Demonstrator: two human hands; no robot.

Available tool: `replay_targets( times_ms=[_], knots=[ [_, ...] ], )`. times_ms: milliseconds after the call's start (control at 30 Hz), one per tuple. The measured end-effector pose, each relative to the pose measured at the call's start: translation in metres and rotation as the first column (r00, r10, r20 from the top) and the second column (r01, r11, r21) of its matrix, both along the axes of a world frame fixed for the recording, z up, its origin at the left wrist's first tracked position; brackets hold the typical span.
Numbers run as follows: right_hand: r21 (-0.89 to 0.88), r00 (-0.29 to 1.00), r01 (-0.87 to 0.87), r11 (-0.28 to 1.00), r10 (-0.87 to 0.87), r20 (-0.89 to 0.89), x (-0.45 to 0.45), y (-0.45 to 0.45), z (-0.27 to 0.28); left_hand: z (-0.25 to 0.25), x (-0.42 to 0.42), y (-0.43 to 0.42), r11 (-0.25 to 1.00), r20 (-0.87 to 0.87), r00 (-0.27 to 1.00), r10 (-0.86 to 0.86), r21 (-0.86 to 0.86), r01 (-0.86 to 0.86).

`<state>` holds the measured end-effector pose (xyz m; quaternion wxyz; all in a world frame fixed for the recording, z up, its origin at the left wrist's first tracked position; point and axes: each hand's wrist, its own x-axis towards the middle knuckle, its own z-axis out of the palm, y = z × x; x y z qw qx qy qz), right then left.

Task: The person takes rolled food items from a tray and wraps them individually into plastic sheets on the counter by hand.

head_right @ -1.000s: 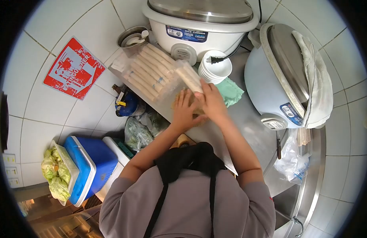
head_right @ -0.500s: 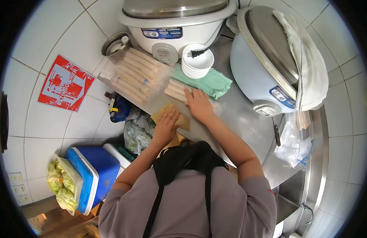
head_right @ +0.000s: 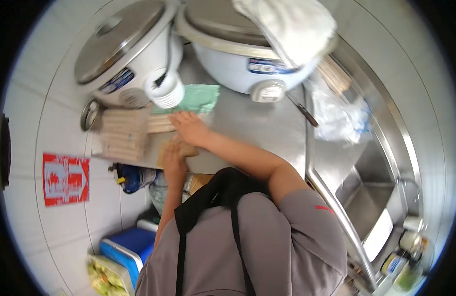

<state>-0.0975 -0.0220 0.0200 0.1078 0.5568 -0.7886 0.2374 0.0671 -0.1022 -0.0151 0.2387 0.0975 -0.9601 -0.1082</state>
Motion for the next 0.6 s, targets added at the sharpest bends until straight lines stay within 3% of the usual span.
replay_targets(
  times_ms=[33,167,233,267,367,467,600],
  knots=[
    [0.035,0.997,-0.025,0.999,0.023,0.076,0.003,0.021,0.018,-0.002,-0.003,-0.009,0.999,-0.017,1.000,-0.008,-0.043,0.007],
    [-0.034,0.975,-0.026,0.999,0.033,0.219,-0.003,0.108,0.028,0.017,-0.002,-0.029,0.978,-0.114,0.989,0.088,0.201,-0.064],
    [0.035,0.871,0.097,0.995,-0.102,0.480,-0.003,0.154,0.045,0.047,-0.011,-0.032,0.930,-0.223,0.958,0.179,0.357,-0.090],
    [-0.040,0.888,0.127,0.991,-0.096,0.449,-0.004,0.175,0.050,0.072,-0.020,-0.022,0.878,-0.208,0.935,0.289,0.448,-0.171],
    [-0.157,0.869,0.261,0.952,-0.161,0.468,-0.006,0.225,0.063,0.100,-0.051,-0.021,0.862,-0.372,0.896,0.243,0.507,-0.024],
    [-0.173,0.829,0.405,0.898,-0.280,0.484,-0.005,0.261,0.078,0.094,-0.093,-0.014,0.887,-0.428,0.903,-0.036,0.402,0.226],
    [-0.281,0.847,0.469,0.837,-0.336,0.413,-0.010,0.299,0.082,0.088,-0.170,0.025,0.947,-0.335,0.926,-0.173,0.201,0.250]
  ],
)
